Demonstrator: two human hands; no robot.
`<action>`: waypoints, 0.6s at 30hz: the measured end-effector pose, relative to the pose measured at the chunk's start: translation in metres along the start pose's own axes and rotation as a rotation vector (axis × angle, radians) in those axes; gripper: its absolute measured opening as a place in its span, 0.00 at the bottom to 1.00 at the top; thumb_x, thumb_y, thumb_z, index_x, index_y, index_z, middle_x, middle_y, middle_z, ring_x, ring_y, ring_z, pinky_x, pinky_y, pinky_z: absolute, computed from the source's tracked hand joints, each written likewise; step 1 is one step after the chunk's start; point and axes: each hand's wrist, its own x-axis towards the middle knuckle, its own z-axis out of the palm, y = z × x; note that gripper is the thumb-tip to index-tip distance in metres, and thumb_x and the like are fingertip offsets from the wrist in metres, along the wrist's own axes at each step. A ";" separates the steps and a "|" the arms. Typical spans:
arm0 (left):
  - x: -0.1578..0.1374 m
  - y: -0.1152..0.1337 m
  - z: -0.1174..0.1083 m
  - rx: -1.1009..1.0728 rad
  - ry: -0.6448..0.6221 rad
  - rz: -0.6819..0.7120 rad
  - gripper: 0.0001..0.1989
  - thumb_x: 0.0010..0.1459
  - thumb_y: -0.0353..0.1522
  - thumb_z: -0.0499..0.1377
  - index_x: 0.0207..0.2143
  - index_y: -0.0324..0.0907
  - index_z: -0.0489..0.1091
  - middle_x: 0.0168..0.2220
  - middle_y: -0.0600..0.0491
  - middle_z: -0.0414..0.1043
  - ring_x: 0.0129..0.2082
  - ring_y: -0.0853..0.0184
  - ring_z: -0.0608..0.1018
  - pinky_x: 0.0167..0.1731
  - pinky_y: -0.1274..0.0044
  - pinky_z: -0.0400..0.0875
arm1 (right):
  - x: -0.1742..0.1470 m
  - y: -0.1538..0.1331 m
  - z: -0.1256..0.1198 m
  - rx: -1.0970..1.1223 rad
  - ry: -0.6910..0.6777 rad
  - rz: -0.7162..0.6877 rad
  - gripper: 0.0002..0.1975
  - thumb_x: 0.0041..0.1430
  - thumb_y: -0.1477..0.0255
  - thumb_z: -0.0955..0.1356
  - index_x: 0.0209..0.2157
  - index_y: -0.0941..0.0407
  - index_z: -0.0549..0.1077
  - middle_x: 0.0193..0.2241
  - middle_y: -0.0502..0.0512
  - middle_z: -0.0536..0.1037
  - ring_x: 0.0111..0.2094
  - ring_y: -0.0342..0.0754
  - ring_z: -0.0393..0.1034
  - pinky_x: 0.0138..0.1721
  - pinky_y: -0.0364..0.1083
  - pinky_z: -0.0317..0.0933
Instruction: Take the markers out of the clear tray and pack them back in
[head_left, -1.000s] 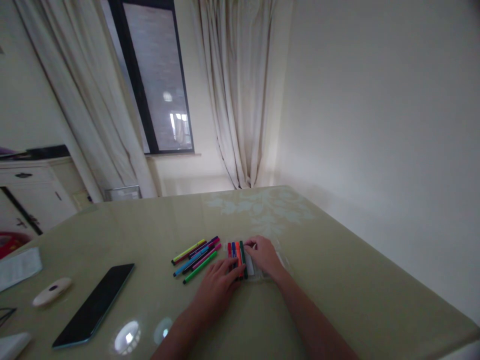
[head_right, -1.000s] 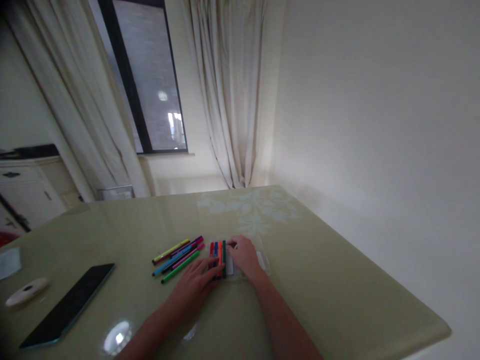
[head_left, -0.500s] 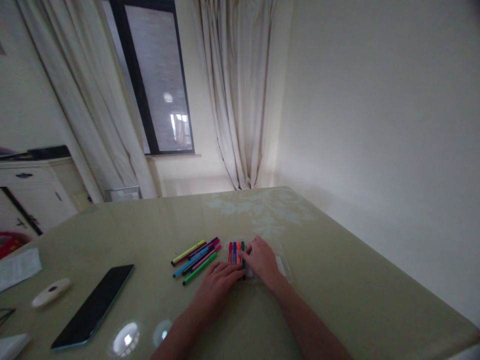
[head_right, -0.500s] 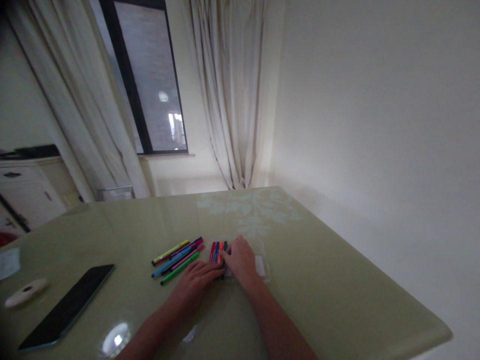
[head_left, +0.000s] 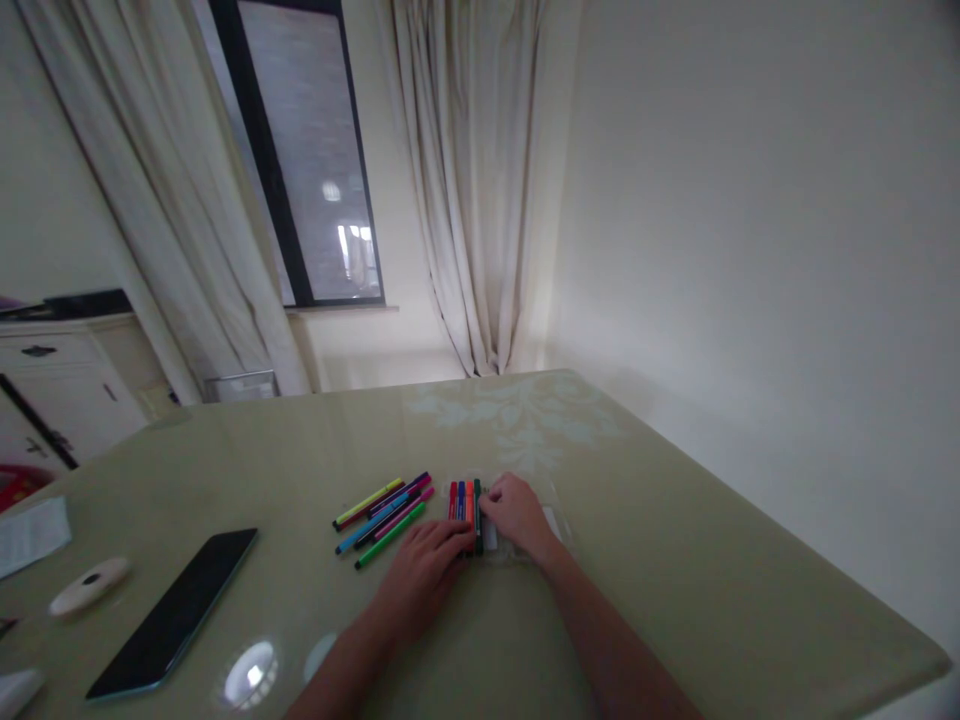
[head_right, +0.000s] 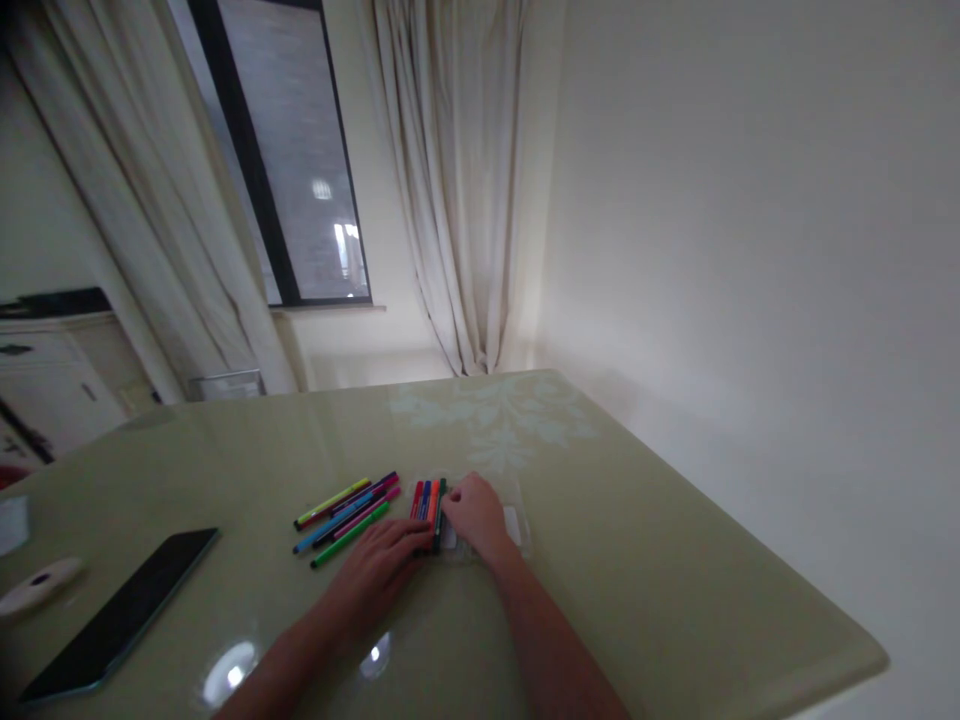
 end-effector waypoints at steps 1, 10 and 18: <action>0.000 0.000 0.001 0.004 0.005 0.000 0.18 0.67 0.28 0.56 0.56 0.51 0.71 0.57 0.51 0.75 0.56 0.60 0.76 0.58 0.64 0.68 | -0.001 0.000 -0.001 -0.002 0.008 0.005 0.11 0.57 0.71 0.69 0.22 0.55 0.79 0.31 0.56 0.81 0.35 0.48 0.73 0.34 0.43 0.58; 0.000 0.000 0.003 0.041 -0.029 -0.022 0.23 0.65 0.24 0.54 0.59 0.52 0.70 0.59 0.50 0.74 0.57 0.59 0.75 0.57 0.63 0.68 | -0.005 -0.005 0.001 -0.014 0.030 0.043 0.10 0.58 0.66 0.73 0.25 0.55 0.80 0.33 0.58 0.80 0.36 0.50 0.74 0.35 0.44 0.60; 0.001 0.002 0.004 0.074 -0.041 -0.037 0.23 0.65 0.24 0.54 0.57 0.54 0.72 0.58 0.51 0.74 0.56 0.58 0.75 0.56 0.62 0.69 | -0.006 -0.006 0.003 -0.098 0.010 -0.043 0.10 0.61 0.68 0.72 0.27 0.56 0.80 0.36 0.60 0.79 0.41 0.52 0.73 0.40 0.46 0.62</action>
